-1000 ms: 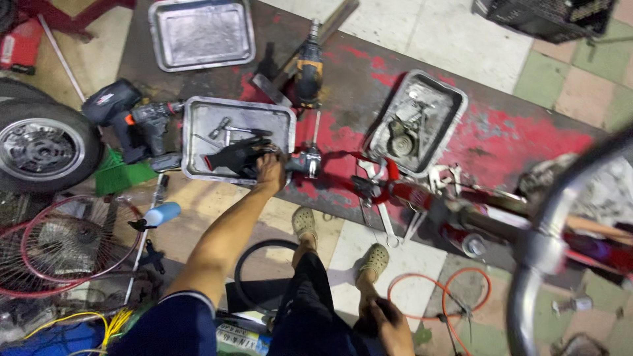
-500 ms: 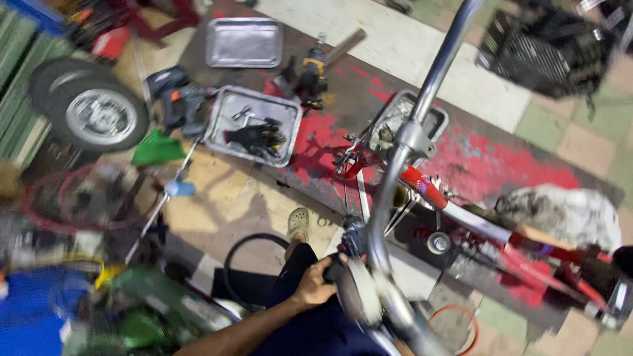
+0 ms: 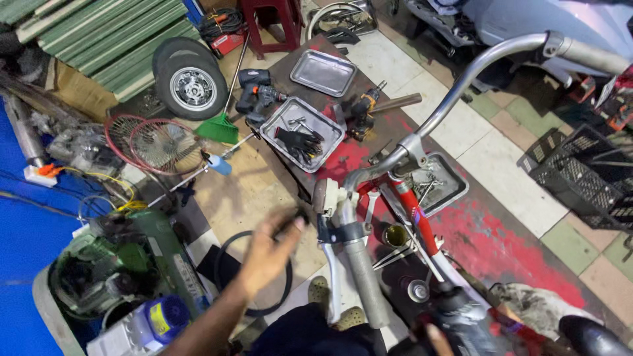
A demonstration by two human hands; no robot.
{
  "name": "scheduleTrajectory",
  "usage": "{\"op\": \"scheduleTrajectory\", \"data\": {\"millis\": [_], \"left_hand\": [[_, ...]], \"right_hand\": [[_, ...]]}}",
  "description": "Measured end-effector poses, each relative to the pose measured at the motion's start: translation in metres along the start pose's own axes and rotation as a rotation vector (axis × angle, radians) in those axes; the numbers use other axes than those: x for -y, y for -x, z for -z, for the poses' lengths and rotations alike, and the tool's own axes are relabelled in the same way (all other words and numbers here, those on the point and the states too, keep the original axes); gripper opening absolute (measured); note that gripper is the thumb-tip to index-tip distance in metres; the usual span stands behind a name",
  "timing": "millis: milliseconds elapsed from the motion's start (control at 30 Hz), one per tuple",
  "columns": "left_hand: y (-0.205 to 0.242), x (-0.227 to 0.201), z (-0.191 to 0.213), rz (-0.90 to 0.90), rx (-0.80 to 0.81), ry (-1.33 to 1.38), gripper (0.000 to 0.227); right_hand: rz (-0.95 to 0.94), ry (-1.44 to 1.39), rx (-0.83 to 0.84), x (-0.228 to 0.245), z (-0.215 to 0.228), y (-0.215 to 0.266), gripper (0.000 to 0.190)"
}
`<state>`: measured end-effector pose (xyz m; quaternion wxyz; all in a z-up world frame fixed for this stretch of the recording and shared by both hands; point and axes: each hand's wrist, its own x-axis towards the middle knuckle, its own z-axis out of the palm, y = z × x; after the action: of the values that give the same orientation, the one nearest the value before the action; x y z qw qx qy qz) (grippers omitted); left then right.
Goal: The person disassembles and adjusts components on a bicycle handlebar using a wrench and a power drill, including removing a handbrake cable and loosening screws.
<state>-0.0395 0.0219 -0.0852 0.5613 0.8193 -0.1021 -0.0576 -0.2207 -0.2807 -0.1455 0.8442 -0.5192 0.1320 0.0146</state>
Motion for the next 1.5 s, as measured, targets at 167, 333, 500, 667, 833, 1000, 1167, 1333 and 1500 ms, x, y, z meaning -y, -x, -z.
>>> {"op": "scheduleTrajectory", "data": {"millis": [167, 333, 500, 667, 833, 1000, 1167, 1333, 1500], "left_hand": [[-0.031, -0.065, -0.019, 0.005, -0.098, 0.313, 0.035], [-0.042, -0.102, -0.041, 0.039, -0.127, 0.113, 0.026], [-0.047, -0.117, -0.047, 0.009, -0.161, 0.016, 0.023], [-0.045, -0.127, -0.056, 0.224, -0.226, 0.208, 0.021], [-0.042, -0.138, -0.064, 0.274, -0.261, 0.265, 0.019], [-0.039, -0.138, -0.065, 0.307, -0.282, 0.258, 0.015], [-0.042, -0.132, -0.066, 0.181, -0.268, 0.127, 0.012], [-0.040, -0.129, -0.067, 0.217, -0.291, 0.142, 0.013], [-0.040, -0.126, -0.063, 0.177, -0.240, 0.110, 0.013]], "right_hand": [[0.004, 0.065, 0.142, 0.051, 0.036, -0.029, 0.050], [-0.078, 0.105, 0.381, 0.068, 0.067, -0.067, 0.051], [-0.114, 0.015, 0.470, 0.055, 0.073, -0.084, 0.052], [0.000, -0.113, 0.457, 0.041, 0.068, -0.099, 0.053], [-0.121, -0.205, 0.519, 0.042, 0.066, -0.107, 0.057], [-0.122, -0.061, 0.638, 0.055, 0.072, -0.119, 0.056], [-0.122, -0.063, 0.650, 0.066, 0.082, -0.126, 0.055], [-0.122, -0.088, 0.644, 0.065, 0.084, -0.127, 0.055], [-0.094, -0.122, 0.578, 0.080, 0.081, -0.124, 0.054]]}}
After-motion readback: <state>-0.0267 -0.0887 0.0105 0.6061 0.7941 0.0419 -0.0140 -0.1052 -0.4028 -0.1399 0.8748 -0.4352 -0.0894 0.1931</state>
